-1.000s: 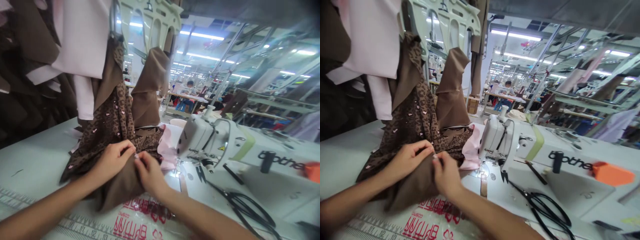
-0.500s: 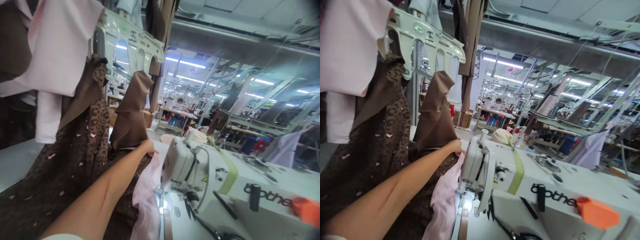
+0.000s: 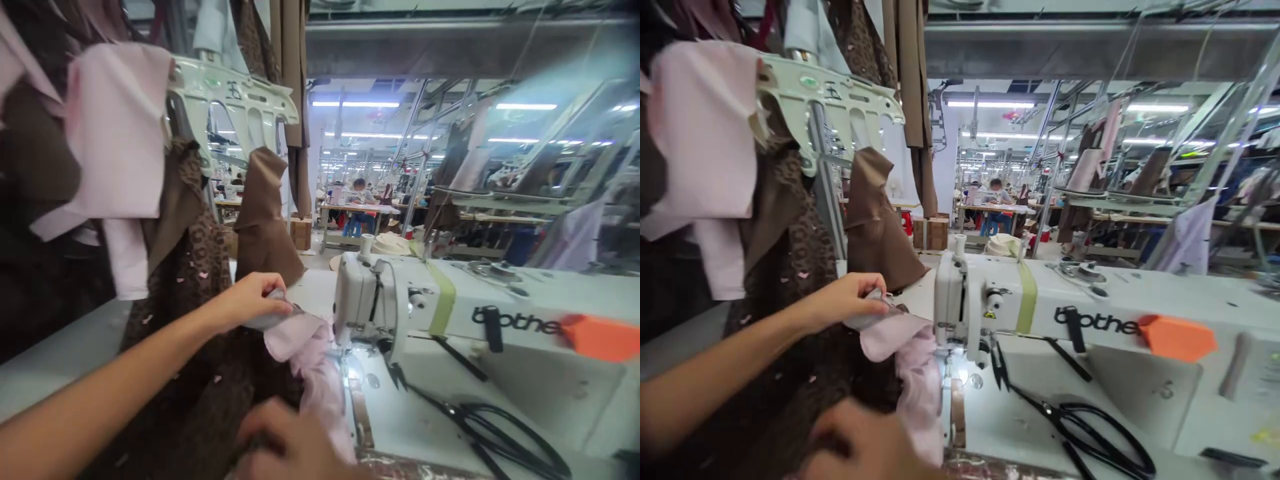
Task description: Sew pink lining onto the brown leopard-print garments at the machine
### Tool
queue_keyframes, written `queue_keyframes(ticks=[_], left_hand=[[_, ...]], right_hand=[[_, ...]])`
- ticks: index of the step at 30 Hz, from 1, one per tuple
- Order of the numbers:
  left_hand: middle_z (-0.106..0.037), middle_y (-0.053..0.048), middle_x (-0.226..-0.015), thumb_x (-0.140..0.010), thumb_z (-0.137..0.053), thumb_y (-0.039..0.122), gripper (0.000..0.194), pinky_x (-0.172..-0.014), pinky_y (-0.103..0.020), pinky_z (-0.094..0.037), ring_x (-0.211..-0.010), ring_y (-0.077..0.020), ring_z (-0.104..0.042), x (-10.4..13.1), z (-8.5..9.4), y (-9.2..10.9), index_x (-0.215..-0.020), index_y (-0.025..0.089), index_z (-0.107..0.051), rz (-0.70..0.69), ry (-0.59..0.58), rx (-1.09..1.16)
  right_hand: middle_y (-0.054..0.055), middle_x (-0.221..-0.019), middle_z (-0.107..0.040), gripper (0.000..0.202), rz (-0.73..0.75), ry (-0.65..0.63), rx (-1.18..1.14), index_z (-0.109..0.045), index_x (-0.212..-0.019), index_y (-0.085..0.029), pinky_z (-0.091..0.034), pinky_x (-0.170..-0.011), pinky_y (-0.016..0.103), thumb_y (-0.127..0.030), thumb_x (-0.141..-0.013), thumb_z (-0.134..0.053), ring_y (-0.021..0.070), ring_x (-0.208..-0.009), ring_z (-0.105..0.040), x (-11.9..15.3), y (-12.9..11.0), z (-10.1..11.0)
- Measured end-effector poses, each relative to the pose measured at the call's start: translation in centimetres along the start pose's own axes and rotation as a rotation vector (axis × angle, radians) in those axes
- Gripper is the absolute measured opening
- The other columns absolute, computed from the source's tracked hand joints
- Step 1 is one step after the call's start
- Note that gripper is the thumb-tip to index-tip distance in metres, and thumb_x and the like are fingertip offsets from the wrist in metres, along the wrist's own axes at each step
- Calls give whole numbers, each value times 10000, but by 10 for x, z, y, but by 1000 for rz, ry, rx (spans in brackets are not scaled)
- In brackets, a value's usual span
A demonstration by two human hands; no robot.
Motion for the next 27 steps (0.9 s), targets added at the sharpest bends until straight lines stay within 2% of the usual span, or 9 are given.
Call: queue_keyframes(ticks=[1, 3, 4, 8, 10, 15, 19, 23, 27], left_hand=[[-498, 59, -605, -674, -633, 384, 276, -491, -177, -328, -541, -85, -452, 22, -1, 0, -735, 155, -491, 16, 21, 34], [-529, 47, -629, -670, -643, 397, 287, -520, -184, -339, -565, -93, -470, 60, -6, -1, -749, 156, -509, 50, 77, 126], [-548, 38, -649, -666, -657, 390, 285, -545, -189, -351, -588, -98, -484, 75, -9, -2, -750, 153, -523, 67, 111, 187], [-568, 27, -648, -627, -712, 353, 278, -577, -197, -353, -602, -100, -486, 107, -18, -14, -706, 141, -552, 122, 247, 401], [-552, 40, -616, -613, -725, 334, 270, -549, -190, -325, -570, -92, -460, 109, -22, -20, -688, 145, -548, 138, 265, 471], [-613, 2, -689, -651, -708, 309, 212, -627, -205, -359, -661, -122, -505, 100, -36, -23, -735, 118, -670, 76, 137, 506], [-590, 20, -678, -705, -679, 377, 246, -641, -198, -348, -677, -115, -475, 94, -46, -26, -718, 132, -661, 67, 258, 520], [-569, 23, -643, -719, -667, 430, 302, -596, -196, -341, -641, -110, -452, 93, -63, -29, -678, 133, -634, 114, 291, 538], [-629, -5, -700, -740, -645, 475, 343, -619, -205, -396, -680, -131, -504, 97, -73, -26, -716, 134, -665, 133, 260, 591]], right_hand=[[11, -768, -642, 121, -14, 101, 3, -625, -941, -218, -488, -517, 220, -264, -830, -643, 127, -598, -598, -7, -4, 16], [96, -1087, -606, 88, 2, 201, -16, -624, -895, -198, -497, -723, 294, -277, -862, -605, 166, -826, -605, -21, -10, 47], [97, -1104, -595, 83, 17, 224, -29, -625, -855, -192, -479, -741, 299, -274, -860, -616, 166, -834, -594, -26, -11, 61], [3, -702, -572, 126, 59, 5, -102, -577, -759, -169, -380, -585, 224, -226, -862, -624, 122, -641, -521, -32, -8, 86], [-3, -689, -553, 115, 68, -17, -94, -571, -772, -163, -358, -576, 217, -209, -869, -614, 115, -633, -503, -27, -5, 89], [3, -717, -542, 108, 76, -8, -68, -572, -776, -165, -376, -604, 219, -205, -871, -605, 118, -661, -508, -18, -3, 87], [53, -843, -529, 75, 99, 122, 32, -606, -811, -148, -402, -638, 240, -203, -862, -598, 141, -730, -522, -13, -10, 90], [-15, -651, -499, 157, 43, 112, 24, -570, -736, -156, -325, -542, 217, -240, -857, -623, 106, -581, -464, -10, -14, 84], [-32, -602, -503, 215, -97, 126, 30, -537, -674, -155, -292, -535, 216, -253, -828, -651, 89, -540, -429, -10, -4, 78]])
Point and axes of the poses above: each hand's wrist, its own x-axis away from the middle knuckle, its own z-axis out of the back of the hand, y = z × x, the point moved 3 cm from there along -x, towards the middle knuckle
